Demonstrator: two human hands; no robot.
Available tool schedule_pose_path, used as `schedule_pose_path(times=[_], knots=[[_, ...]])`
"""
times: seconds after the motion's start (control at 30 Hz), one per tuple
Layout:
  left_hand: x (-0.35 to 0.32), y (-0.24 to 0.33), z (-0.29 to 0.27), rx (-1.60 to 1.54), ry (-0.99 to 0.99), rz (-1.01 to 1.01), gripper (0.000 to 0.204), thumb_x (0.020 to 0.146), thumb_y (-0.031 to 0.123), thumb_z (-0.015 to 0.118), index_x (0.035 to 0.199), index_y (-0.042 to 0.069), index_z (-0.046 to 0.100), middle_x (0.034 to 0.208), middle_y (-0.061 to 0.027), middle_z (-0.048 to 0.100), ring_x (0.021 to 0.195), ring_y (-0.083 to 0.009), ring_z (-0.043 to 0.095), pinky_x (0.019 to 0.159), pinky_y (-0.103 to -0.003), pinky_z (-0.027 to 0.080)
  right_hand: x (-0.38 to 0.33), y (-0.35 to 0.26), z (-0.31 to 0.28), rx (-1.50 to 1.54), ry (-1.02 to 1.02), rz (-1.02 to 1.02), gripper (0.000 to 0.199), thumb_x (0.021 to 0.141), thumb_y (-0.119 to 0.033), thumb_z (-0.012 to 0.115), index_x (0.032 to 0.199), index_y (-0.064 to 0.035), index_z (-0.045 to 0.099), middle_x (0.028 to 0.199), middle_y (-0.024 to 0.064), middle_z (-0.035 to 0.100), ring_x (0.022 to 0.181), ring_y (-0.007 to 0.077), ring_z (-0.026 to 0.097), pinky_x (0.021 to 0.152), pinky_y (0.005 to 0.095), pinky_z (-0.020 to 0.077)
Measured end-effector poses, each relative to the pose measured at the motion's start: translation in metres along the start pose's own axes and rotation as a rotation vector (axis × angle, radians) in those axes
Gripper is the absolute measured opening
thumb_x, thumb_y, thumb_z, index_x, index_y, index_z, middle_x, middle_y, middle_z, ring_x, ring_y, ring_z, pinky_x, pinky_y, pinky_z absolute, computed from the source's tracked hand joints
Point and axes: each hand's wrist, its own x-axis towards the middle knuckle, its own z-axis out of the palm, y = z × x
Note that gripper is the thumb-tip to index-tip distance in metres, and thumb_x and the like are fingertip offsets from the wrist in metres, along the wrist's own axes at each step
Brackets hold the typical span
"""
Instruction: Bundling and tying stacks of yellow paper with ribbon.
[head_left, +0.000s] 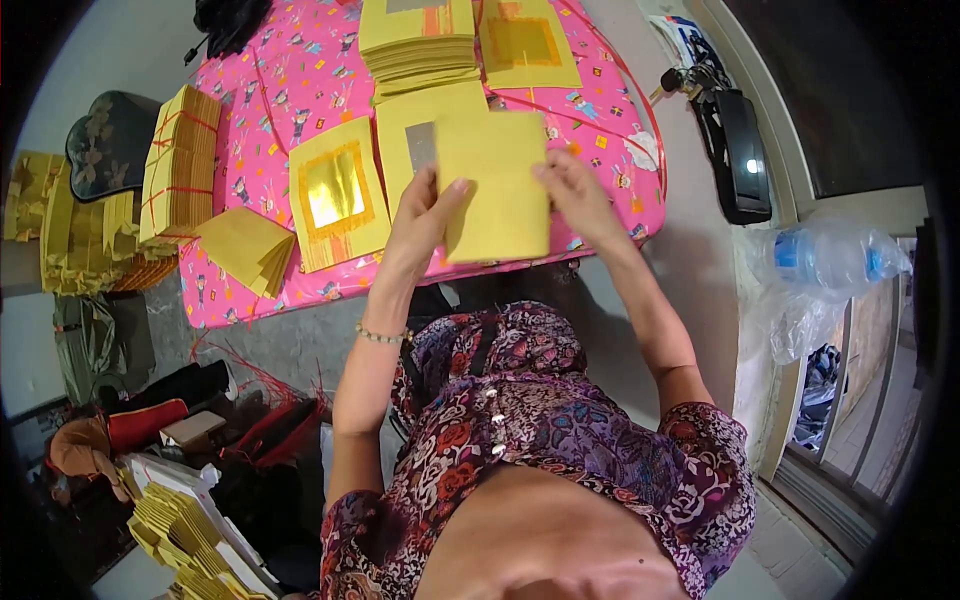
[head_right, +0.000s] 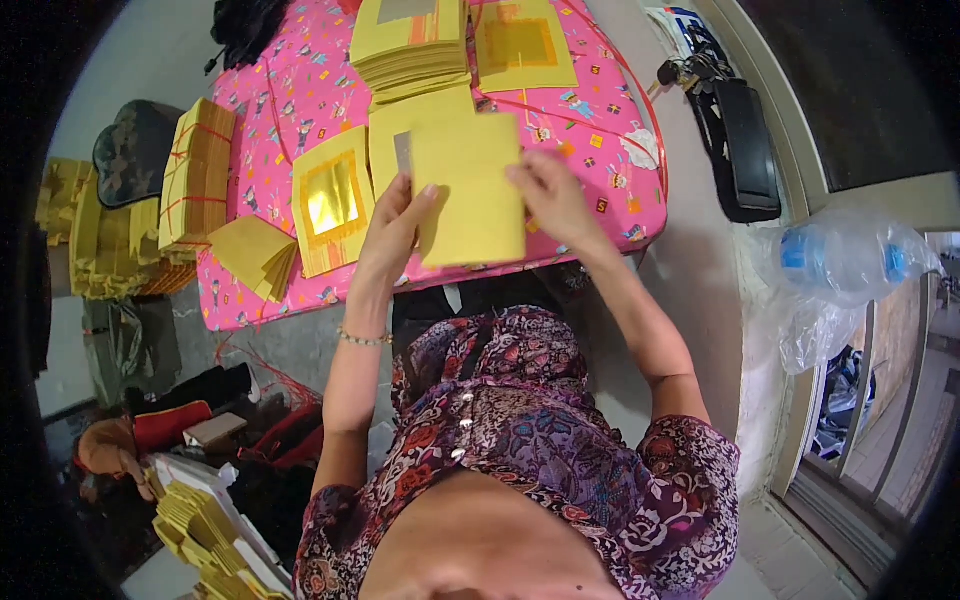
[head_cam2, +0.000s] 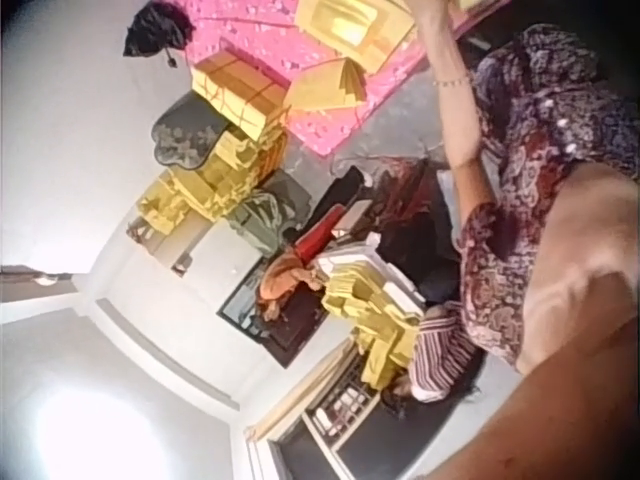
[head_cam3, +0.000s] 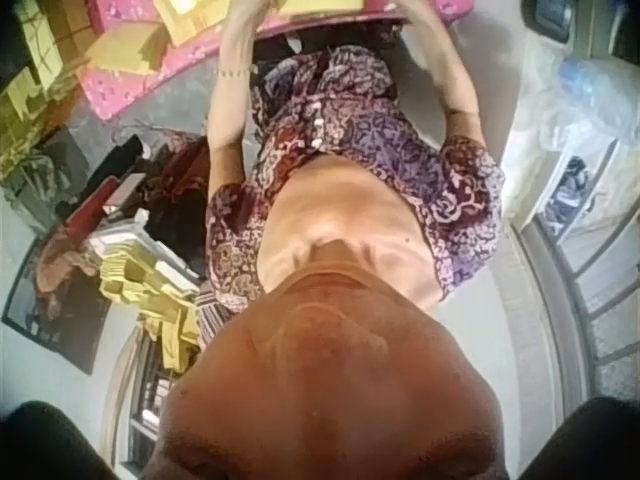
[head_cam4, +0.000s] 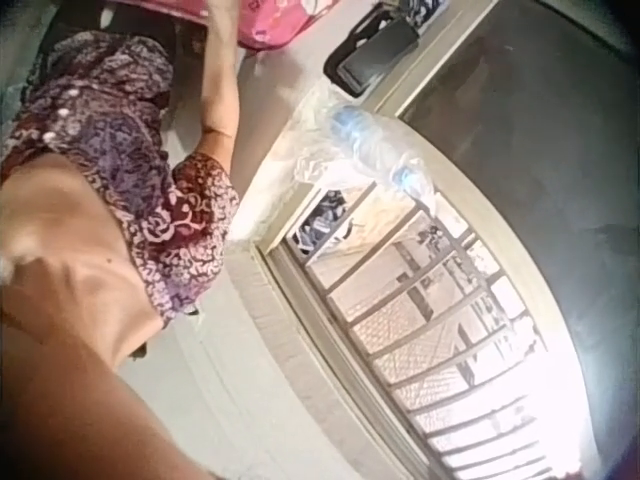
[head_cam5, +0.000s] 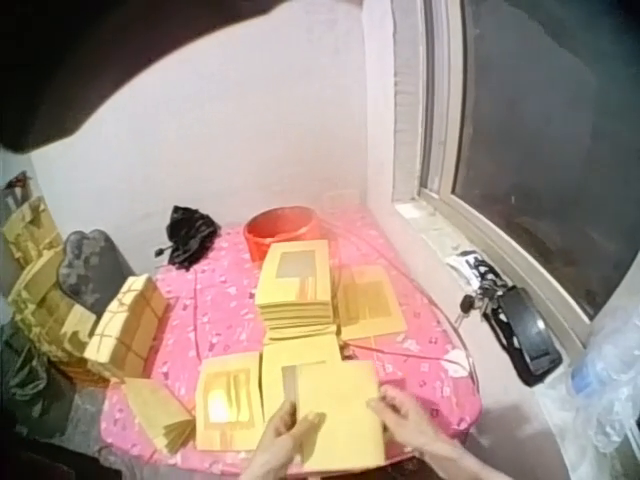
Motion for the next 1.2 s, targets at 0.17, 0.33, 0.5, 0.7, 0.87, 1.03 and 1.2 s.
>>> schedule_pose_path(times=[0.17, 0.33, 0.5, 0.7, 0.87, 1.03, 1.2], knots=[[0.009, -0.013, -0.032, 0.389, 0.124, 0.247, 0.035, 0.088, 0.013, 0.060, 0.121, 0.006, 0.049, 0.098, -0.0058, 0.058, 0.083, -0.0097, 0.056, 0.072, -0.022, 0.046, 0.030, 0.031, -0.068, -0.047, 0.232, -0.028, 0.024, 0.094, -0.023, 0.052, 0.100, -0.0012, 0.059, 0.080, 0.0014, 0.062, 0.068, 0.0068, 0.057, 0.060, 0.0228, 0.0447], [-0.005, -0.001, -0.043, 0.841, 0.075, 0.322, 0.035, 0.072, 0.018, 0.075, 0.100, 0.005, 0.061, 0.089, -0.0073, 0.059, 0.080, -0.0206, 0.056, 0.072, -0.032, 0.046, 0.041, 0.070, -0.093, -0.600, 0.365, -0.018, 0.028, 0.087, -0.027, 0.058, 0.093, 0.0005, 0.061, 0.068, 0.0145, 0.062, 0.066, 0.0244, 0.062, 0.063, 0.0357, 0.0460], [-0.013, -0.001, -0.041, 1.084, -0.040, 0.424, 0.042, 0.062, 0.019, 0.080, 0.096, 0.006, 0.059, 0.087, -0.0104, 0.055, 0.086, -0.0296, 0.050, 0.078, -0.040, 0.043, 0.031, 0.046, -0.072, -0.951, 0.449, -0.061, 0.028, 0.086, -0.026, 0.059, 0.100, -0.0014, 0.060, 0.084, 0.0158, 0.061, 0.078, 0.0297, 0.062, 0.067, 0.0402, 0.0471], [-0.015, -0.005, -0.040, 1.184, -0.108, 0.473, 0.042, 0.063, 0.018, 0.080, 0.097, 0.007, 0.057, 0.094, -0.0097, 0.053, 0.090, -0.0303, 0.049, 0.081, -0.040, 0.042, 0.016, -0.006, -0.034, -0.921, 0.280, -0.350, 0.032, 0.082, -0.023, 0.066, 0.106, -0.0038, 0.058, 0.099, 0.0132, 0.057, 0.087, 0.0298, 0.059, 0.073, 0.0388, 0.0481], [-0.013, -0.011, -0.042, 1.189, -0.139, 0.480, 0.040, 0.063, 0.014, 0.078, 0.098, 0.009, 0.058, 0.093, -0.0091, 0.053, 0.090, -0.0300, 0.049, 0.080, -0.040, 0.042, 0.002, -0.020, 0.011, -0.867, -0.184, -0.650, 0.036, 0.075, -0.022, 0.073, 0.104, -0.0061, 0.059, 0.100, 0.0083, 0.058, 0.092, 0.0259, 0.056, 0.076, 0.0344, 0.0481], [-0.013, -0.010, -0.042, 1.198, -0.138, 0.516, 0.034, 0.063, 0.015, 0.077, 0.093, 0.010, 0.060, 0.090, -0.0074, 0.054, 0.087, -0.0287, 0.050, 0.078, -0.038, 0.044, 0.002, -0.011, 0.018, -0.928, -0.278, -0.664, 0.029, 0.073, -0.021, 0.073, 0.096, -0.0071, 0.062, 0.098, 0.0063, 0.059, 0.092, 0.0241, 0.056, 0.077, 0.0340, 0.0482], [-0.010, -0.013, -0.047, 1.166, -0.126, 0.537, 0.022, 0.064, 0.017, 0.075, 0.081, 0.008, 0.064, 0.084, -0.0056, 0.058, 0.080, -0.0264, 0.052, 0.071, -0.037, 0.046, 0.003, -0.011, 0.019, -0.864, -0.253, -0.649, 0.019, 0.075, -0.020, 0.072, 0.088, -0.0070, 0.066, 0.092, 0.0047, 0.061, 0.087, 0.0217, 0.058, 0.073, 0.0330, 0.0489]])
